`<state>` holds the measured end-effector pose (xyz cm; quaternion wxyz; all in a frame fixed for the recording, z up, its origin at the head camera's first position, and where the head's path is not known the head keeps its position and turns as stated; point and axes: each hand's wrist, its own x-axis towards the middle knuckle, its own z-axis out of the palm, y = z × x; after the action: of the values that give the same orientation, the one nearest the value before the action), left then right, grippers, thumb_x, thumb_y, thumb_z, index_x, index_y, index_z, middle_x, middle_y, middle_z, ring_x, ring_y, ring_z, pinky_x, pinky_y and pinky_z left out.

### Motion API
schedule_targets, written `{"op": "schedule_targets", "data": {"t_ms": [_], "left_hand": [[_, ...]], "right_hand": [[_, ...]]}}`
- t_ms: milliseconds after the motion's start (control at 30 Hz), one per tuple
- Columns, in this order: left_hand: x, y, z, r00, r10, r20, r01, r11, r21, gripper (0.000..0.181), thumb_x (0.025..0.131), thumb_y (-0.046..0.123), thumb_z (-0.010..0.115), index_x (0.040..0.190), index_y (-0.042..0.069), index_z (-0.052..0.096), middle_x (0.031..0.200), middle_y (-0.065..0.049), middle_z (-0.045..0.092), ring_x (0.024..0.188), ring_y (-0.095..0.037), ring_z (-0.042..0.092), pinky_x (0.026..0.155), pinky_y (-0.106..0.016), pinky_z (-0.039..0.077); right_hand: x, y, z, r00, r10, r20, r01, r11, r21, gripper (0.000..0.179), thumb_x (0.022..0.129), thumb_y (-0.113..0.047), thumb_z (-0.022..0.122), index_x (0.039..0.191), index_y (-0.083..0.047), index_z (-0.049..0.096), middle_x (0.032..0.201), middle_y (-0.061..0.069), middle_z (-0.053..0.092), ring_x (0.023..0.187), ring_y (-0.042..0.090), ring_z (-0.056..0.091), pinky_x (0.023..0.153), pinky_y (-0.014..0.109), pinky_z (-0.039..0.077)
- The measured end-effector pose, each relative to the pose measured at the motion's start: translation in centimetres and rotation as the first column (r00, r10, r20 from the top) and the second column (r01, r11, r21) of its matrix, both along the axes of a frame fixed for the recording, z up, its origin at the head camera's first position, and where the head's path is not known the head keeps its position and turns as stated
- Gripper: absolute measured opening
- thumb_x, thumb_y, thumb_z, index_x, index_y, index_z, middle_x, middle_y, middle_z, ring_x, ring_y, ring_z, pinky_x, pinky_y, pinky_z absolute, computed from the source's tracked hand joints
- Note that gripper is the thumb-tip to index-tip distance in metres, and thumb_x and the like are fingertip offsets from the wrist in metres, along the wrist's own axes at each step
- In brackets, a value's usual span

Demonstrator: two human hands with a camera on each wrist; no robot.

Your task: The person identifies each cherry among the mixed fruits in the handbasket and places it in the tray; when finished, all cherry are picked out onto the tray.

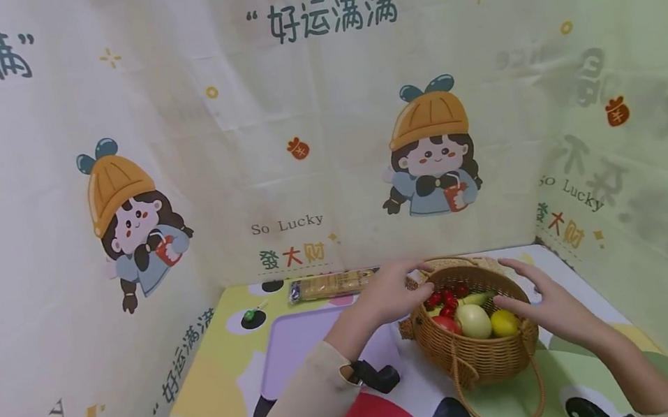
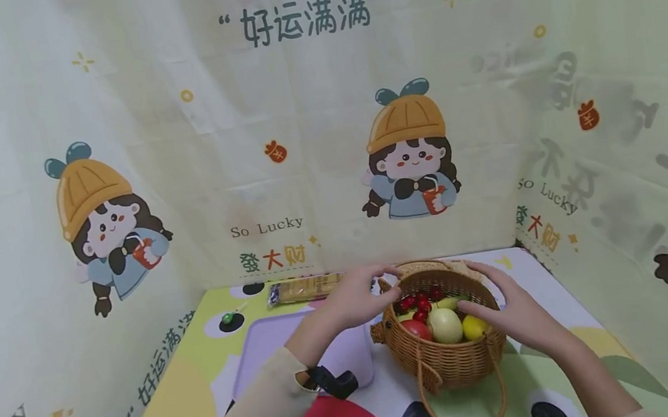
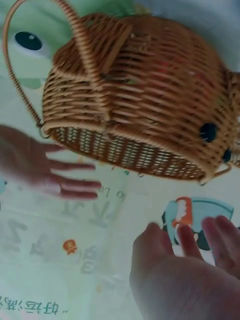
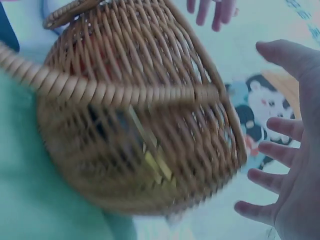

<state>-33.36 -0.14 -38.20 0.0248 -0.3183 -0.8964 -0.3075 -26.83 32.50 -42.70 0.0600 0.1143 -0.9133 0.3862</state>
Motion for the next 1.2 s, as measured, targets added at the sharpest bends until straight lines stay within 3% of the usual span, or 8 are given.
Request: {"op": "schedule_targets", "data": {"t_ms": [133,267,400,500,633,900,1033,1200], "left_hand": [[-0.1,1.8,0.2,0.993,-0.115,-0.010,0.115,0.993,-0.041,0.032,0.108,0.024,0.071,0.140,0.024,0.075,0.145,0.006,0.071,0.137,-0.016,0.065,0.110,-0.033,0.058],[-0.4,3.8,-0.1,0.983,-0.175,-0.062,0.165,0.976,-0.145,0.032,0.107,0.017,0.073,0.138,0.021,0.077,0.136,0.008,0.075,0.125,-0.007,0.068,0.107,-0.023,0.057],[-1.1,5.8,-0.5,0.966,-0.239,-0.097,0.208,0.943,-0.258,0.032,0.105,0.011,0.071,0.135,0.022,0.079,0.133,0.008,0.078,0.122,-0.006,0.069,0.104,-0.017,0.054],[-1.4,7.0,-0.7,0.962,-0.261,-0.076,0.223,0.918,-0.326,0.036,0.103,0.007,0.071,0.135,0.022,0.079,0.132,0.009,0.078,0.121,-0.008,0.070,0.097,-0.015,0.053],[-1.9,7.8,-0.7,0.973,-0.229,-0.013,0.207,0.903,-0.376,0.041,0.102,0.007,0.073,0.139,0.025,0.077,0.136,0.011,0.076,0.114,-0.007,0.069,0.086,-0.016,0.053],[-3.0,9.1,-1.0,0.983,-0.179,0.027,0.172,0.876,-0.450,0.034,0.102,0.013,0.077,0.135,0.024,0.080,0.134,0.010,0.078,0.118,-0.005,0.069,0.099,-0.021,0.056],[-3.1,9.9,-1.3,0.983,-0.181,0.019,0.163,0.829,-0.534,0.029,0.105,0.015,0.074,0.130,0.026,0.082,0.135,0.012,0.077,0.122,-0.003,0.068,0.102,-0.020,0.055],[-3.0,10.4,-1.6,0.984,-0.180,0.017,0.152,0.774,-0.614,0.030,0.106,0.018,0.072,0.133,0.030,0.080,0.141,0.015,0.073,0.121,-0.002,0.065,0.099,-0.020,0.053]], "right_hand": [[1.2,2.6,-1.6,1.000,-0.027,0.006,0.027,0.999,-0.026,0.083,0.109,-0.039,0.071,0.176,-0.016,0.026,0.178,0.033,0.027,0.157,0.060,0.033,0.114,0.076,0.043],[2.2,4.2,-3.2,0.998,-0.060,0.024,0.061,0.998,-0.008,0.079,0.110,-0.035,0.070,0.173,-0.010,0.031,0.174,0.034,0.034,0.150,0.059,0.043,0.103,0.042,0.059],[2.8,4.8,-4.3,0.994,-0.062,0.096,0.069,0.995,-0.076,0.078,0.112,-0.035,0.067,0.173,-0.008,0.028,0.177,0.033,0.028,0.152,0.059,0.041,0.090,0.017,0.053],[3.0,4.8,-5.0,0.991,-0.052,0.124,0.069,0.988,-0.139,0.076,0.114,-0.034,0.064,0.174,-0.008,0.026,0.178,0.031,0.027,0.152,0.016,0.052,0.088,0.018,0.055],[2.7,4.8,-5.6,0.994,-0.031,0.107,0.054,0.975,-0.217,0.071,0.115,-0.030,0.061,0.174,-0.007,0.028,0.177,0.030,0.031,0.124,-0.031,0.038,0.091,0.019,0.056],[2.3,4.2,-6.6,0.993,0.002,0.116,0.036,0.944,-0.329,0.067,0.116,-0.026,0.059,0.174,-0.007,0.030,0.178,0.024,0.030,0.127,-0.028,0.043,0.097,0.016,0.053],[2.4,3.9,-7.1,0.993,-0.007,0.115,0.048,0.931,-0.362,0.068,0.116,-0.024,0.060,0.173,-0.006,0.030,0.177,0.018,0.034,0.126,-0.027,0.045,0.098,0.018,0.055],[2.4,3.1,-7.3,0.991,0.004,0.132,0.047,0.921,-0.388,0.071,0.116,-0.026,0.060,0.176,-0.009,0.025,0.180,0.025,0.026,0.126,-0.028,0.045,0.098,0.020,0.058]]}}
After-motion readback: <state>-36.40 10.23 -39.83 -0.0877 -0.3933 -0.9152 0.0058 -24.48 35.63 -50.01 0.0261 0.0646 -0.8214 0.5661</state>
